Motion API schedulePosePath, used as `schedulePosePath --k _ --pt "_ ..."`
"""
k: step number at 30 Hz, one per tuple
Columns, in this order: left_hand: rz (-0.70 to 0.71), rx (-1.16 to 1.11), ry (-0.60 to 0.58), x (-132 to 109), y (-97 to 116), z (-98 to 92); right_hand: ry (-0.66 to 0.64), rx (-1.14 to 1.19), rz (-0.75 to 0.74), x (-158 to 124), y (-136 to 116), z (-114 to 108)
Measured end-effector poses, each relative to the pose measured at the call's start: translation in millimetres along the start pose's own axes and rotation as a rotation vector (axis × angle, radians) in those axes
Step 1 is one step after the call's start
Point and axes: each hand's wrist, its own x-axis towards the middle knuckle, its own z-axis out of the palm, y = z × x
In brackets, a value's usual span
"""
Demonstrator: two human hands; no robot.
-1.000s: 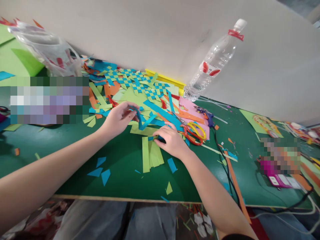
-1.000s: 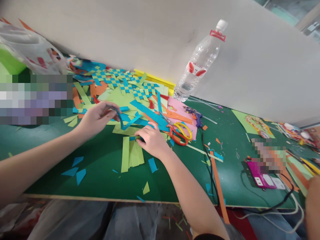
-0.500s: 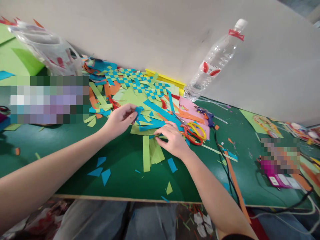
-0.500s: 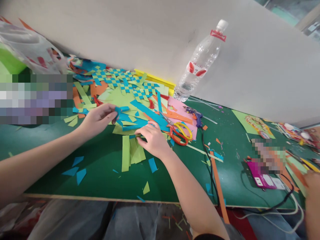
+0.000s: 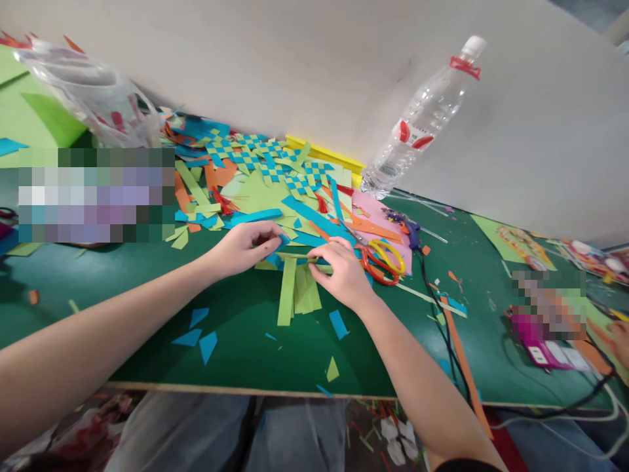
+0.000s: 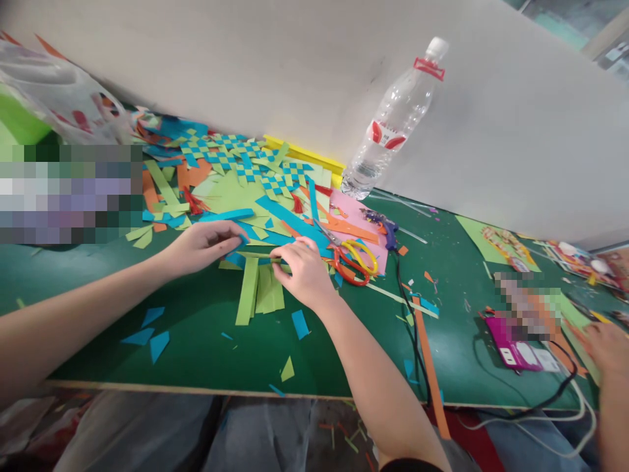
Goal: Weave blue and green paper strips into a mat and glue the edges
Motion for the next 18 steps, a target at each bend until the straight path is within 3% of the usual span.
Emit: schedulePosePath --k 7,18 --pt "-0.016 -0.109 -0.110 -2 8 0.0 -0.008 -0.009 0.023 0 3 3" --pt "-0.042 -0.210 -0.156 -2 10 0.0 -0.073 -0.040 0.057 0 3 3"
